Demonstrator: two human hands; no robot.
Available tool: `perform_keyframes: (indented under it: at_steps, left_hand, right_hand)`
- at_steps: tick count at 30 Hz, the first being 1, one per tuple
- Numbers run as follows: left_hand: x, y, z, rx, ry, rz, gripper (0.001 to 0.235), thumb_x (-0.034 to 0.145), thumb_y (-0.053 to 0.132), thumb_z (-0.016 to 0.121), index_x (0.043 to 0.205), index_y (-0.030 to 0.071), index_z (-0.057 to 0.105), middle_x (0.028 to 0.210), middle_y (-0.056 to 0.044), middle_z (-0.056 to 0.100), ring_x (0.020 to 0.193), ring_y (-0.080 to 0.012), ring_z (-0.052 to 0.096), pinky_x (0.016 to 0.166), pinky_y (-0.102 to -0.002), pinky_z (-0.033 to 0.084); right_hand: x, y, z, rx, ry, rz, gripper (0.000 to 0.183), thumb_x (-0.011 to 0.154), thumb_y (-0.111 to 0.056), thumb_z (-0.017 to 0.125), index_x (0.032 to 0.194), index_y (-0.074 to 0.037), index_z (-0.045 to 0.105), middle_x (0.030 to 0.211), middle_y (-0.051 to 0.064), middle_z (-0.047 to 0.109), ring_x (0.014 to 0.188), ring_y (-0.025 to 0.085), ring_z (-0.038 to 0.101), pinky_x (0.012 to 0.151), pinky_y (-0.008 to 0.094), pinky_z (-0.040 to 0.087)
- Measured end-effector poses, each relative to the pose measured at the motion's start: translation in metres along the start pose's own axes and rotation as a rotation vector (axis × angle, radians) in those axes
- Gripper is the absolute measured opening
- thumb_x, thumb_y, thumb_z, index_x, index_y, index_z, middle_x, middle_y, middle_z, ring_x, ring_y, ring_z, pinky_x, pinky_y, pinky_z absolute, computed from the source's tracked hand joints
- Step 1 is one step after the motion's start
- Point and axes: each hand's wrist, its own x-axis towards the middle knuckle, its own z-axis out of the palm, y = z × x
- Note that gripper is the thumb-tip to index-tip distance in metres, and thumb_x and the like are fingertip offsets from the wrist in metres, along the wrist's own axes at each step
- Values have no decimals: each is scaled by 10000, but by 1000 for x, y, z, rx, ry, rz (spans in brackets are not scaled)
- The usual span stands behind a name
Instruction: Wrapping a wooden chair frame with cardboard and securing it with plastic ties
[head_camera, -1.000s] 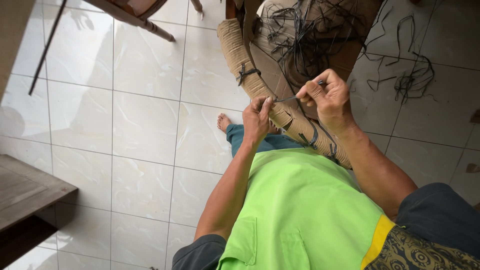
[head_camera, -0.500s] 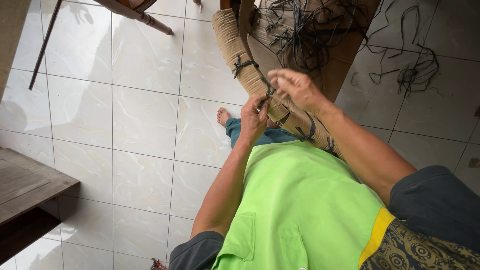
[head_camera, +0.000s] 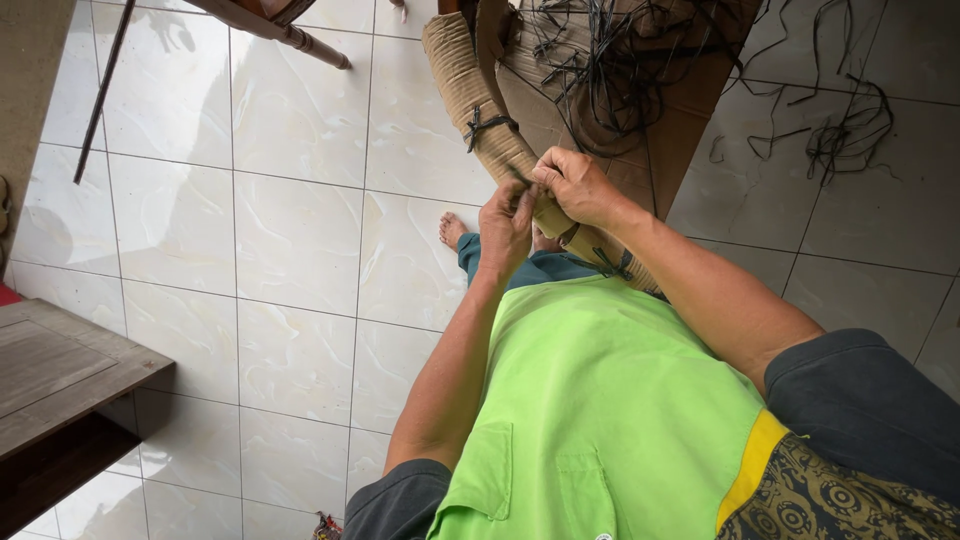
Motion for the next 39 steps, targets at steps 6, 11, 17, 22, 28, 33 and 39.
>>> perform_keyframes:
  at_steps: [6, 11, 17, 22, 28, 33, 39]
  left_hand:
    - [8, 16, -3, 31, 67, -249, 293, 989, 203, 652, 1221, 91, 512, 926, -109, 766, 936, -260, 730, 875, -454, 526]
    - [12, 29, -10, 147, 26, -226, 322, 983, 157, 630, 1248, 111, 453, 889, -68, 781, 939, -285, 746, 885, -467, 544]
    - [8, 35, -9, 308, -5, -101, 444, 940, 85, 617, 1327, 131, 404, 945, -71, 779, 976, -351, 737, 897, -509, 551]
    - [0, 41, -3, 373, 32, -36, 634, 863, -6, 682, 1412, 102, 385, 994, -140, 766, 1022, -383, 726, 925, -541, 571]
    - [1, 34, -2, 446, 44, 29, 685, 874, -18, 671, 1456, 112, 336, 940, -137, 748, 953, -359, 741, 858, -482, 625]
    - [1, 32, -4, 417, 23, 76, 696, 876, -54, 653, 1468, 85, 314, 920, -163, 733, 932, -387, 739, 830, -488, 635]
    - [0, 24, -1, 500, 55, 128, 668, 917, -35, 595, 1492, 103, 284, 967, -124, 705, 943, -354, 724, 831, -506, 624]
  right_hand:
    - [-13, -6, 8, -57, 97, -143, 151, 1086, -145, 616, 971, -61, 665, 759, 103, 703, 684, 188, 680, 648, 331, 555]
    - [-25, -62, -4, -122, 45, -231, 59, 987, -63, 728, 1039, -65, 700, 824, 116, 723, 768, 242, 709, 674, 364, 564]
    - [-19, -49, 1, -144, 66, -298, 83, 960, -31, 749, 1028, -79, 742, 874, 134, 730, 855, 306, 727, 736, 411, 572]
    - [-23, -44, 6, -169, 128, -315, 77, 969, -33, 752, 1020, -90, 753, 879, 111, 739, 856, 295, 733, 738, 394, 579]
    - [-22, -34, 7, -365, 151, -555, 96, 1008, -18, 677, 1021, -94, 734, 925, 81, 706, 898, 303, 721, 802, 381, 584]
    - [-26, -49, 4, -441, 73, -650, 151, 949, 18, 680, 1075, -60, 711, 980, 120, 669, 947, 334, 696, 830, 434, 577]
    - [-22, -39, 0, -676, 34, -688, 127, 923, 22, 659, 982, -89, 640, 907, 57, 603, 875, 271, 678, 826, 384, 559]
